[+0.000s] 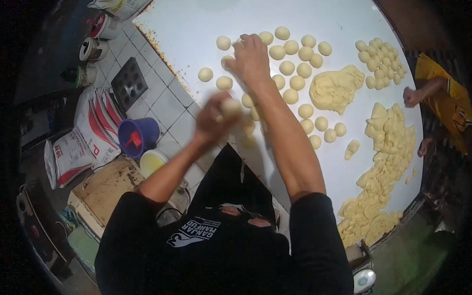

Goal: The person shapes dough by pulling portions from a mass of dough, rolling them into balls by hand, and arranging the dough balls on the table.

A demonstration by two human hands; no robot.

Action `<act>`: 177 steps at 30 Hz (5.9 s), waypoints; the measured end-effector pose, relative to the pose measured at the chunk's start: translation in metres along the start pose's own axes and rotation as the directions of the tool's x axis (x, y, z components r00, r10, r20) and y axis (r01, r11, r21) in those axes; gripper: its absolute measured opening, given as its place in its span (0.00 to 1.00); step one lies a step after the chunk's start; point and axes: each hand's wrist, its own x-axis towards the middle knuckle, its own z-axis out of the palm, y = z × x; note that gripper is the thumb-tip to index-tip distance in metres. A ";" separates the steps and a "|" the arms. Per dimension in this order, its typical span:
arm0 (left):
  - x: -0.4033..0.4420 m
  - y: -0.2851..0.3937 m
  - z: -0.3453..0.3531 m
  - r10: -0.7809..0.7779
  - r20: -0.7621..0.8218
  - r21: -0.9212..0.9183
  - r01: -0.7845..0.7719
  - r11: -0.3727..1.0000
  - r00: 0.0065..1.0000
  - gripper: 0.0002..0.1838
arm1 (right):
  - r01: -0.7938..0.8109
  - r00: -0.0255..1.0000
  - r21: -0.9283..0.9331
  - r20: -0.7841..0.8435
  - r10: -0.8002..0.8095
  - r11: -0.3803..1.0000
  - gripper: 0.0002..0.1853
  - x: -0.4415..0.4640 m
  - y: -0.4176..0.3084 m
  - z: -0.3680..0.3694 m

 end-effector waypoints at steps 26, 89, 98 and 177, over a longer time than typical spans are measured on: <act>-0.050 0.045 0.450 0.587 0.511 0.236 -0.759 0.607 0.629 0.23 | -0.850 0.522 0.065 -0.028 0.852 0.523 0.10 -0.552 -0.003 -0.386; 0.137 0.049 0.275 0.718 0.285 0.297 -0.770 0.564 0.636 0.11 | -0.766 0.639 0.191 0.113 0.761 0.614 0.14 -0.343 0.081 -0.270; -0.055 0.090 0.315 0.565 0.556 0.209 -0.761 0.615 0.610 0.12 | -0.747 0.663 -0.107 -0.053 0.747 0.656 0.20 -0.479 0.052 -0.234; -0.031 0.051 0.179 0.462 0.298 0.278 -0.539 0.795 0.835 0.21 | -0.531 0.839 0.127 -0.060 0.541 0.837 0.25 -0.323 0.087 -0.237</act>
